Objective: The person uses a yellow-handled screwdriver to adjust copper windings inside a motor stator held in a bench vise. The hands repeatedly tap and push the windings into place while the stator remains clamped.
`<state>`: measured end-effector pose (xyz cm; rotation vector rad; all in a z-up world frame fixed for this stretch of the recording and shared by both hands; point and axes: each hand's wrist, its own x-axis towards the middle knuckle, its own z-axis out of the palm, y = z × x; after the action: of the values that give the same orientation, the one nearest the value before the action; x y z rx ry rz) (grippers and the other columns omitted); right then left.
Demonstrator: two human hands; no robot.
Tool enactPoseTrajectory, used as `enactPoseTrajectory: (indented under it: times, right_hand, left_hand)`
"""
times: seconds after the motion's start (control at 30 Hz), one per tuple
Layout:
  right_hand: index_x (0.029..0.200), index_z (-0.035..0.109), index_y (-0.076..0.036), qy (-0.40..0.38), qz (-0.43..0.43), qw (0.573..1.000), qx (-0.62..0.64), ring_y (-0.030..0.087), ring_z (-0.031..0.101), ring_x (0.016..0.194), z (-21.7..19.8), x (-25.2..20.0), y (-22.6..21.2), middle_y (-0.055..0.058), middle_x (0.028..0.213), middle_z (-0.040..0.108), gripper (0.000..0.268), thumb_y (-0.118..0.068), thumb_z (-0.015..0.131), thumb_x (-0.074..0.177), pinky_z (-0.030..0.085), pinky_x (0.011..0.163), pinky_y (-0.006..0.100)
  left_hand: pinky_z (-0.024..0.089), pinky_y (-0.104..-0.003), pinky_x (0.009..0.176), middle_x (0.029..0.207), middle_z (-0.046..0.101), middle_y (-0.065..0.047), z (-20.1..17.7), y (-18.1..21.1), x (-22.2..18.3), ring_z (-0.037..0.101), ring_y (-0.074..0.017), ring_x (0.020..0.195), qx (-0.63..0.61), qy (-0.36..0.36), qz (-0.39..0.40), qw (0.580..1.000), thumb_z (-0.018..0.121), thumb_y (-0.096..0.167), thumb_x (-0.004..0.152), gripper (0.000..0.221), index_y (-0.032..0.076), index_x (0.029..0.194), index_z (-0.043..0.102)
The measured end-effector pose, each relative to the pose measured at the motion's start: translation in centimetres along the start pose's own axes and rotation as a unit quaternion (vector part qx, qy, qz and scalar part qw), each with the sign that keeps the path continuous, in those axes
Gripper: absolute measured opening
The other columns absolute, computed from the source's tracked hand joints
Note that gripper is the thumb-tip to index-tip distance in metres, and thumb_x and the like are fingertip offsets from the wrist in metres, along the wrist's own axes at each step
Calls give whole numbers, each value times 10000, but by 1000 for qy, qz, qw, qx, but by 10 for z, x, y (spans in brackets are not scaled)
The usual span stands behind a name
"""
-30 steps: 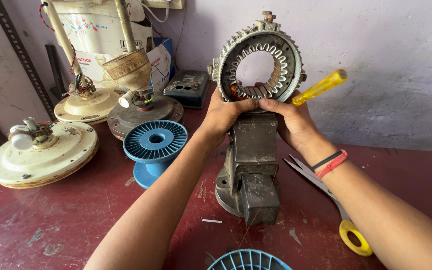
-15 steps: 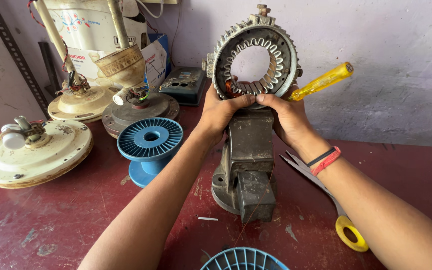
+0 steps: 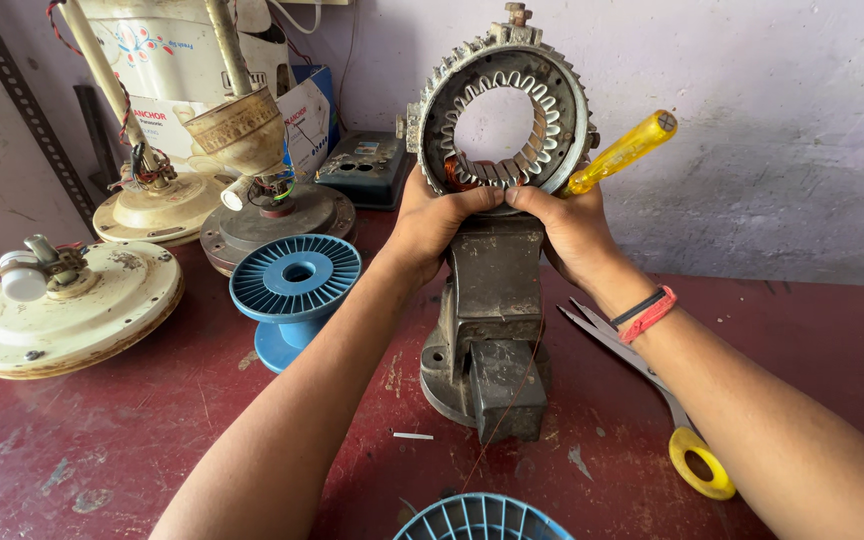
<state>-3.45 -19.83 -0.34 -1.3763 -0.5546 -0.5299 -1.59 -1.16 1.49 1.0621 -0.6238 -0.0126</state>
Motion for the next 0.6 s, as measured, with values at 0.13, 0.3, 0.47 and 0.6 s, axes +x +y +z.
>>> enactPoseTrajectory:
  times: [0.13, 0.3, 0.47, 0.6]
  right_hand:
    - [1203, 650, -42, 6, 14, 1000, -3, 135, 660, 1004, 3, -1, -4, 33, 1107, 698, 378, -62, 774, 847, 562, 929, 316]
    - [1181, 656, -81, -28, 48, 998, -16, 117, 654, 995, -8, -2, -13, 0, 1093, 705, 359, -245, 717, 868, 530, 882, 313]
    - [1082, 590, -157, 55, -9, 998, -22, 102, 554, 827, -24, 9, -19, -19, 951, 609, 278, -381, 690, 951, 430, 684, 284]
    - [1039, 604, -139, 153, -39, 986, -53, 94, 529, 763, -29, 18, -41, -16, 907, 616, 248, -366, 645, 949, 391, 620, 281]
  left_hand:
    - [627, -377, 810, 1056, 713, -158, 1, 3, -5, 726, -258, 922, -5, -6, -1, 1000, 784, -8, 739, 541, -40, 1231, 562]
    - [602, -430, 817, 1077, 669, -183, 1, 3, -6, 699, -280, 928, -118, 2, -72, 990, 734, 2, 732, 547, -20, 1245, 547]
    - [495, -467, 1018, 1316, 592, -144, -12, 6, 2, 588, -280, 1150, -163, -62, -59, 983, 725, 134, 740, 632, 45, 1328, 509]
    - [455, -456, 999, 1309, 592, -109, -19, 7, 3, 514, -264, 1080, -173, -58, -67, 981, 719, 219, 744, 661, 55, 1356, 530]
